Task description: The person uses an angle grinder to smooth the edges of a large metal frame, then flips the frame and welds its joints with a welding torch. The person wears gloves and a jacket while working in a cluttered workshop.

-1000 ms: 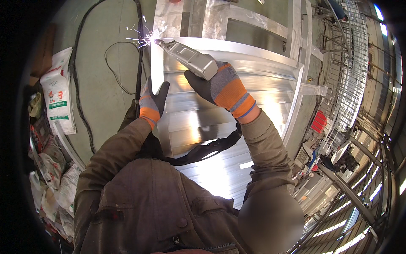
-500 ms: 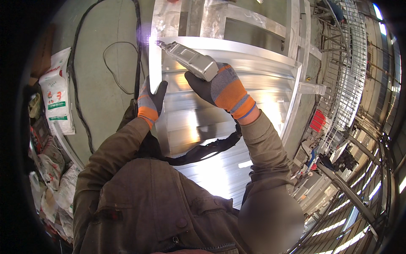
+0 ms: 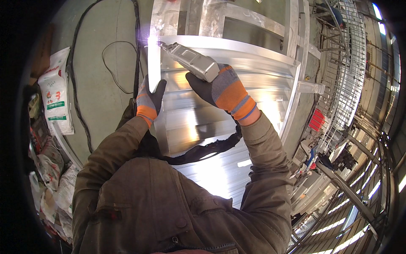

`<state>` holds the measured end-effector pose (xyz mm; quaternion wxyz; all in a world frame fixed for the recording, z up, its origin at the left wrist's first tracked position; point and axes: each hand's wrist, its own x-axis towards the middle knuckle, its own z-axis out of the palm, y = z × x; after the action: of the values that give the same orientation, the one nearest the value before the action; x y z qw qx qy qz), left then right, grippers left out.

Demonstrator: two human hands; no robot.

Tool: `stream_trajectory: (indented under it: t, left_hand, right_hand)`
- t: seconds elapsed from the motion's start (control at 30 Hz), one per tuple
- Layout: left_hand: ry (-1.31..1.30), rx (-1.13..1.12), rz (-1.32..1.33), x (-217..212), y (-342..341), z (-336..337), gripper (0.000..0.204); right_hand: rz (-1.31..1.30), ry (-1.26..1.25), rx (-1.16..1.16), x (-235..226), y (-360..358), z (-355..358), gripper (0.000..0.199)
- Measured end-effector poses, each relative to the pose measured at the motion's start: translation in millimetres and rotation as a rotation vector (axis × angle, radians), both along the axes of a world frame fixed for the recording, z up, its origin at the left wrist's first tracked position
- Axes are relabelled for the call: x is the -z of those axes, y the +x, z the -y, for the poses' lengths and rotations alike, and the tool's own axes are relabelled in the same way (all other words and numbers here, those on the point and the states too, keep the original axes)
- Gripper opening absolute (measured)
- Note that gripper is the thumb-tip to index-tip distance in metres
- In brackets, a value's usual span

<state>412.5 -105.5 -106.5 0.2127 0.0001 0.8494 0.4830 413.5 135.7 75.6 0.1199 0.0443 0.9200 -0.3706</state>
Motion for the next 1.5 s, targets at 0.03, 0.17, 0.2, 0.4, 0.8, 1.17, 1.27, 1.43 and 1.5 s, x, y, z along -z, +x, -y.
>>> stream_trajectory:
  t: [0.03,0.17,0.2,0.4,0.8,1.17,1.27,1.43,1.5]
  left_hand:
    - [0.002,-0.005,-0.003,0,0,0,0.059]
    - [0.037,-0.007,0.021,-3,-1,-1,0.056]
    - [0.044,-0.004,0.039,-5,-1,-1,0.054]
    - [0.071,-0.018,0.027,-5,0,1,0.062]
    - [0.064,-0.007,0.054,-5,1,1,0.063]
    - [0.086,-0.042,0.017,-6,2,-1,0.053]
    - [0.067,-0.048,0.050,1,4,-1,0.057]
    - [0.130,-0.069,0.002,15,9,-1,0.057]
    - [0.139,-0.060,-0.074,17,9,-2,0.056]
  right_hand:
    - [0.008,-0.005,0.007,0,1,0,0.033]
    - [0.016,0.004,0.003,1,3,-2,0.033]
    - [0.019,-0.016,0.010,2,3,-2,0.033]
    - [-0.039,0.016,-0.020,2,7,-4,0.033]
    - [-0.023,-0.014,0.012,2,16,-6,0.032]
    - [-0.034,0.040,-0.004,4,24,-9,0.028]
    - [0.043,-0.027,0.070,-7,29,-7,0.028]
    - [0.221,-0.361,0.351,-40,51,-7,0.038]
    - [0.460,-0.604,0.560,-57,63,-18,0.040]
